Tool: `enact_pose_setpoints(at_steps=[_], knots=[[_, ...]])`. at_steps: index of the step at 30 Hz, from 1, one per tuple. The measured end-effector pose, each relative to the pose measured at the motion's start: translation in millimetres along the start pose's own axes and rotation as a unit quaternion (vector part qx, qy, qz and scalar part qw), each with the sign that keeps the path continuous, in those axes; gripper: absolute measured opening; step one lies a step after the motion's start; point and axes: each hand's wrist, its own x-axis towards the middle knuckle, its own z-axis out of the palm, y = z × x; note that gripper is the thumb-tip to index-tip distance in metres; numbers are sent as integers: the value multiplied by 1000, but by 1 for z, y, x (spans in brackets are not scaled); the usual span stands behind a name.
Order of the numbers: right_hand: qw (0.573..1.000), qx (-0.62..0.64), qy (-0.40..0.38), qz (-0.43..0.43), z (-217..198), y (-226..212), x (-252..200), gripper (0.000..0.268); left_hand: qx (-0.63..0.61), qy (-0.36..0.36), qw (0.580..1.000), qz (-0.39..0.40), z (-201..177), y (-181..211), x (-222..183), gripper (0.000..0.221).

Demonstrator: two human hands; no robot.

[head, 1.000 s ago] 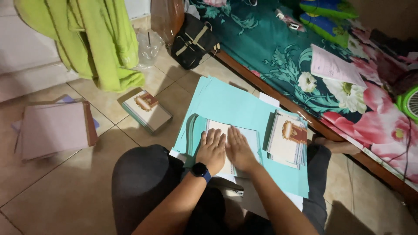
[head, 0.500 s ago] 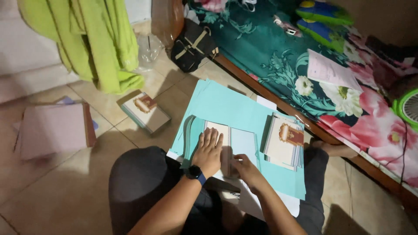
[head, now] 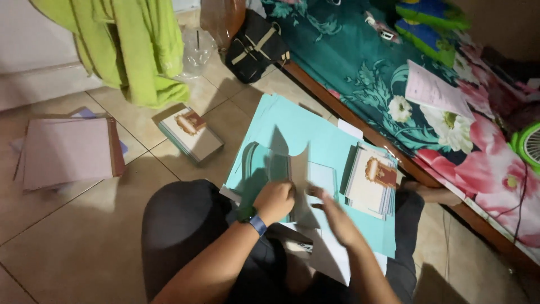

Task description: The person is assembling document folders by folding them and inserting printed papers into the pockets.

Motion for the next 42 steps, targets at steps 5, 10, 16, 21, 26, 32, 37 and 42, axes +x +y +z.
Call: enact_pose_setpoints(at_steps=[5, 10, 16, 21, 26, 32, 37, 42], knots=[[937, -246, -121, -217, 37, 37, 9, 72, -391, -30, 868, -304, -31, -17, 6, 82], [866, -385, -65, -313, 59, 64, 18, 72, -234, 33, 941, -242, -49, -18, 0, 75], [853, -403, -44, -330, 59, 69, 19, 66, 139, 151, 979, 13, 7, -27, -4, 58], [847, -479, -102, -205, 55, 34, 65, 64, 152, 90, 984, 14, 40, -47, -8, 47], [824, -515, -56, -228, 57, 40, 133, 66, 192, -70, 975, -84, 14, -28, -4, 56], [840, -481, -100, -233, 64, 39, -17, 72, 196, -108, 969, -101, -2, -15, -5, 56], [895, -418, -129, -89, 52, 38, -31, 66, 186, 8, 974, -130, -5, -19, -7, 60], [982, -163, -88, -34, 46, 80, 62, 63, 215, 176, 934, -226, -9, -56, -11, 62]])
